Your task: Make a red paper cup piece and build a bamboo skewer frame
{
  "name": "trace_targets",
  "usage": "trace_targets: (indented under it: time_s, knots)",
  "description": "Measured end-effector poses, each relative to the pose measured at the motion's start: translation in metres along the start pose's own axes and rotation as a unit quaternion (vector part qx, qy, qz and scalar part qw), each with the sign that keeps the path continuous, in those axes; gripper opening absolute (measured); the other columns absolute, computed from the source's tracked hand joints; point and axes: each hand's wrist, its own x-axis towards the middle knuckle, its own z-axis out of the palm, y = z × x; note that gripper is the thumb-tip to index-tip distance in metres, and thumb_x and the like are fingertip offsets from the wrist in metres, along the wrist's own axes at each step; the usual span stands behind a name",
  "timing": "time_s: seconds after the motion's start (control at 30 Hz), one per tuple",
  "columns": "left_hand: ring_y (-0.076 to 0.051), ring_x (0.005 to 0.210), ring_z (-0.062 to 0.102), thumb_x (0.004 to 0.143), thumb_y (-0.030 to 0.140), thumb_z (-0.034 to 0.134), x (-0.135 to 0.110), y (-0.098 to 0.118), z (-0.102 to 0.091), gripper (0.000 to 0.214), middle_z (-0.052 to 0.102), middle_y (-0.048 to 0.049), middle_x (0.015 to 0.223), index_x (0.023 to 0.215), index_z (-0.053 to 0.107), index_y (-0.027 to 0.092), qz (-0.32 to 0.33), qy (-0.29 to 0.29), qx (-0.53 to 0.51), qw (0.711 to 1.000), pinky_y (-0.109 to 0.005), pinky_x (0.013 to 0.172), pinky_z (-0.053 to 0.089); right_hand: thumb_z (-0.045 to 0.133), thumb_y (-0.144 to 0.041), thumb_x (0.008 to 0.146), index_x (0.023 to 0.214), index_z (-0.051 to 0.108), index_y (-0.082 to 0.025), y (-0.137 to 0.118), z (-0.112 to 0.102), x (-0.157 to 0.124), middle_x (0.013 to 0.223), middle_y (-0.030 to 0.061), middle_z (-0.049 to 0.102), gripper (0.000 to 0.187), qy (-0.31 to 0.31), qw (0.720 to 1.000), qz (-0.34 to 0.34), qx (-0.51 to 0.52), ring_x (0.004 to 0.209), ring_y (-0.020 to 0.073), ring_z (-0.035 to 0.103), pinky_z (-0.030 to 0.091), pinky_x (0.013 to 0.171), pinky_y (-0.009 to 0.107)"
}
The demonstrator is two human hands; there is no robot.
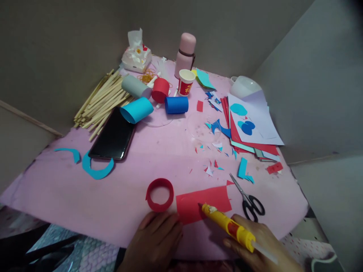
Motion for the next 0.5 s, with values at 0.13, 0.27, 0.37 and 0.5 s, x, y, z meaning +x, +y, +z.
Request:
trace_targets:
  time_s: [0.13,0.27,0.37,0.5]
  knots:
    - [-0.018,0.084,0.061,0.096,0.015,0.034,0.000,0.000,0.001,0.035,0.071,-0.0017,0.089,0.084,0.066,0.019,0.004,-0.005,-0.001,1.000,-0.036,0.081,0.039,0.055,-0.040,0.082,0.075,0.057,-0.022,0.001,-0.001,-0.006,0.068,0.0009,0.070,0.020,-0.060,0.998,0.009,0.014,0.056,0.0178,0.066,0.049,0.050,0.024]
    - [-0.018,0.082,0.060,0.096,0.015,0.033,0.002,-0.001,-0.002,0.035,0.071,-0.0015,0.088,0.085,0.066,0.018,0.015,-0.010,0.000,1.000,-0.035,0.079,0.039,0.054,-0.039,0.085,0.078,0.056,-0.022,-0.001,-0.002,-0.010,0.071,0.0018,0.071,0.018,-0.073,0.997,0.023,0.007,0.062,0.0192,0.067,0.048,0.056,0.026]
    - [-0.018,0.082,0.061,0.096,0.015,0.033,0.003,-0.001,-0.003,0.035,0.072,-0.0018,0.089,0.084,0.066,0.018,0.020,-0.014,0.004,1.000,-0.035,0.079,0.039,0.056,-0.038,0.083,0.077,0.055,-0.022,-0.003,-0.004,-0.011,0.071,0.0020,0.071,0.017,-0.094,0.995,0.022,-0.013,0.061,0.0199,0.068,0.047,0.054,0.026]
    - [-0.018,0.083,0.061,0.096,0.014,0.035,0.001,0.001,-0.003,0.033,0.072,-0.0021,0.090,0.084,0.066,0.018,0.007,-0.004,0.008,1.000,-0.036,0.079,0.039,0.058,-0.038,0.083,0.074,0.054,-0.023,-0.007,-0.007,-0.013,0.069,0.0010,0.070,0.018,-0.107,0.994,0.021,-0.025,0.056,0.0175,0.066,0.043,0.049,0.024]
